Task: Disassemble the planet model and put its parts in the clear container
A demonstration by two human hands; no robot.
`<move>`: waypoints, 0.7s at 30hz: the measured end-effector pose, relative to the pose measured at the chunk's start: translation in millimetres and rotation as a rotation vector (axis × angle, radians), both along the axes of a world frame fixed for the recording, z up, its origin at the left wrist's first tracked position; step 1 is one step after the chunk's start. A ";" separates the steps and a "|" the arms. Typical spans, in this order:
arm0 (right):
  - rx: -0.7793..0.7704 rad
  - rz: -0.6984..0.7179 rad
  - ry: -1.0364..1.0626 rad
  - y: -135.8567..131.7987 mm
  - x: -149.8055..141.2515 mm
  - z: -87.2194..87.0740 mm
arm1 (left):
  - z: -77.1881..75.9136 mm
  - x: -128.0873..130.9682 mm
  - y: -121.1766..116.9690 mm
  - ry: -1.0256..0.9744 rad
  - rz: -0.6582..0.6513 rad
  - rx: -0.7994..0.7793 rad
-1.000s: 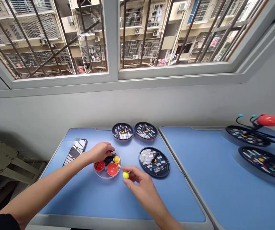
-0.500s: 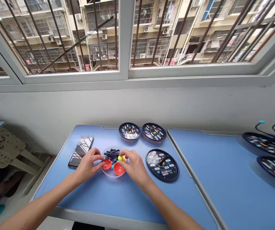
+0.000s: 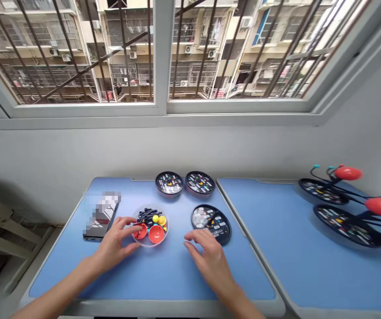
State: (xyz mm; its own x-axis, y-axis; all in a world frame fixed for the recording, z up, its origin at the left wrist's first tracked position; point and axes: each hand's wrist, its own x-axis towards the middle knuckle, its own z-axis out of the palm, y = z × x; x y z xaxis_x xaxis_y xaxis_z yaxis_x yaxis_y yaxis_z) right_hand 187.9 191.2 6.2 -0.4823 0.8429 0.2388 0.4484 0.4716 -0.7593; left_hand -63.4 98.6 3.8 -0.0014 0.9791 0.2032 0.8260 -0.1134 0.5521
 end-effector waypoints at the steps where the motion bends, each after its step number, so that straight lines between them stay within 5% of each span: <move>1: -0.008 -0.049 -0.001 0.4 12.4 -3.2 | -2.4 -0.4 0.8 -0.007 -0.001 0.018; 7: -0.017 -0.351 -0.011 40.7 56.9 -13.9 | -0.4 10.6 -0.1 -0.003 0.018 0.137; 13: -0.053 -0.262 -0.017 73.2 39.3 -10.1 | 4.7 76.5 -20.1 -0.324 0.022 0.118; 18: -0.085 -0.202 0.003 30.6 36.3 11.1 | 10.3 115.0 -21.8 -0.583 0.092 -0.059; 21: -0.174 -0.030 0.001 -11.0 38.8 29.7 | 21.3 119.4 -20.5 -0.894 0.153 -0.237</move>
State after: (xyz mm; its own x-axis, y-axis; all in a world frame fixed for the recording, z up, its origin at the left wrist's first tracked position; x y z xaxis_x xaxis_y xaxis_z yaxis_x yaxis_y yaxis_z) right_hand 226.8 180.2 35.9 -0.4563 0.8854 0.0884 0.4591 0.3193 -0.8290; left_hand 55.9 78.1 25.1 -0.1932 0.9711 -0.1400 0.0804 0.1579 0.9842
